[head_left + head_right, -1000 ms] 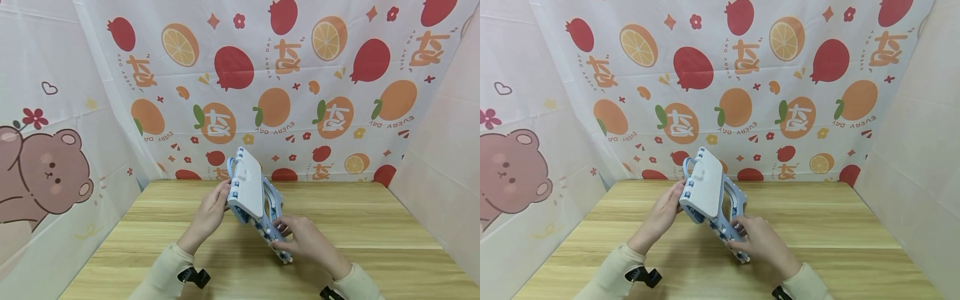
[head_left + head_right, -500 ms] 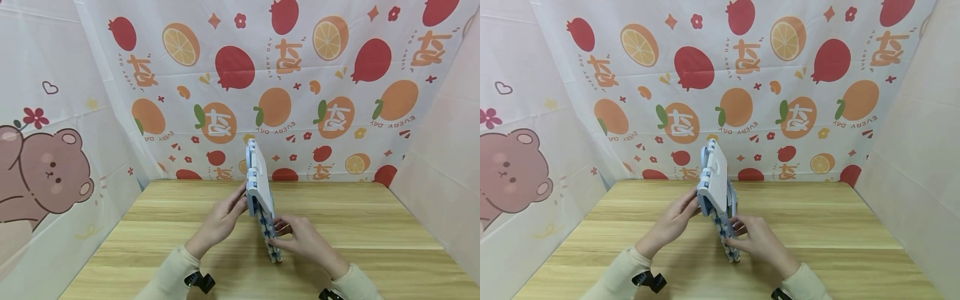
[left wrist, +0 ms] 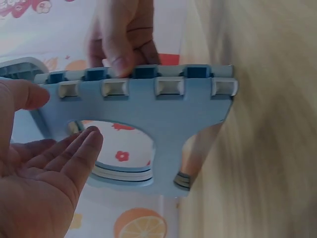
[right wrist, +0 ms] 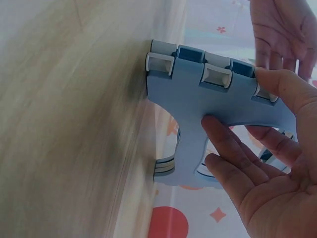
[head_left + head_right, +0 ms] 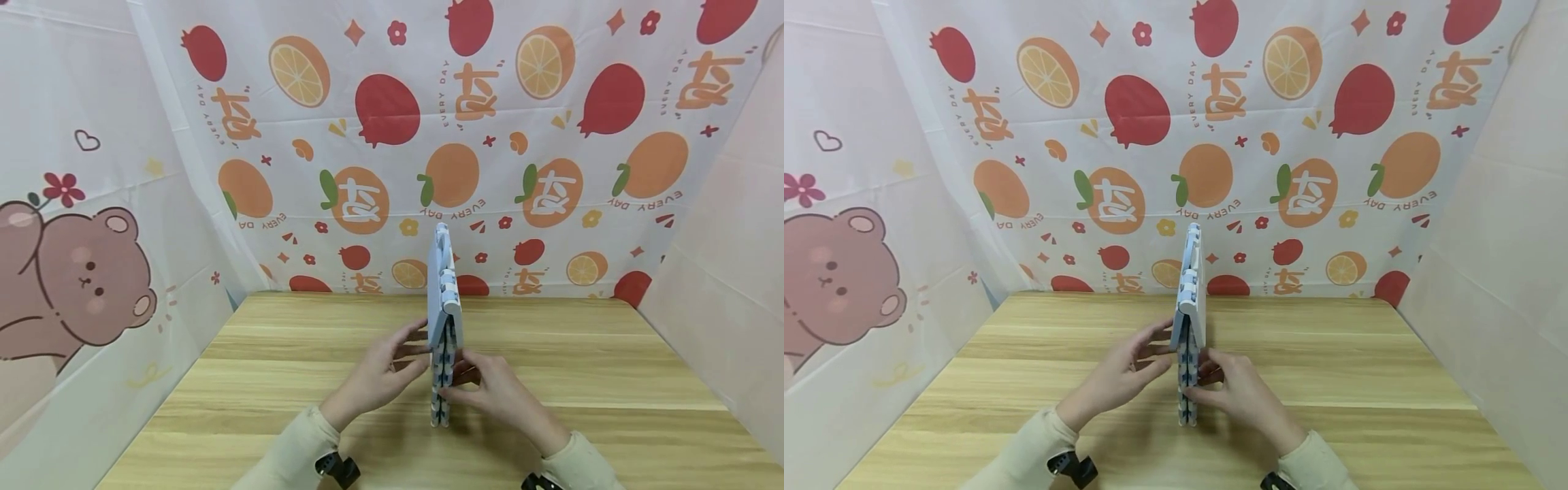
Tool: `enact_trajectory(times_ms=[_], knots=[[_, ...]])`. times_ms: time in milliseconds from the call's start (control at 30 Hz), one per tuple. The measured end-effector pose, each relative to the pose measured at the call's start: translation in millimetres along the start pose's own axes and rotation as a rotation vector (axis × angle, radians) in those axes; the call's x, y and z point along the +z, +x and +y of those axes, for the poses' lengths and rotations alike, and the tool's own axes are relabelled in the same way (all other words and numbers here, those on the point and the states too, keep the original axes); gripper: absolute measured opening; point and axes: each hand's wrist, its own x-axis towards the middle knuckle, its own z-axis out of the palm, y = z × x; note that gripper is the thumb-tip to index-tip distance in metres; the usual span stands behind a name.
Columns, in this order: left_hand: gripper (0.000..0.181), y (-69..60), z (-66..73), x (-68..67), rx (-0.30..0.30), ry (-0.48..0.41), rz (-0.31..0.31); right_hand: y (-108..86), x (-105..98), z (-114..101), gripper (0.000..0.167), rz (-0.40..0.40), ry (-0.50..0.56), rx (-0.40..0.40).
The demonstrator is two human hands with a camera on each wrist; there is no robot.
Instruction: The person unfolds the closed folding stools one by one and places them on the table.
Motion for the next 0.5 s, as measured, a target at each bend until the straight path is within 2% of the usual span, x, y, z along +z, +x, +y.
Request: enact_trajectory(times_ms=[167, 333, 500], knots=[[0.057, 1.4, -8.9, 8.2, -0.017, -0.006, -0.014, -0.6, -1.0, 1.1, 0.044, -0.002, 0.011, -0.008], [0.046, 1.1, -17.0, 15.4, -0.018, 0.027, -0.002, -1.2, -2.1, 1.3, 0.041, 0.006, 0.017, -0.039], [0.045, 0.3, -22.4, 21.7, -0.019, 0.058, 0.004, -1.1, -3.9, 2.6, 0.039, -0.001, 0.003, -0.047]])
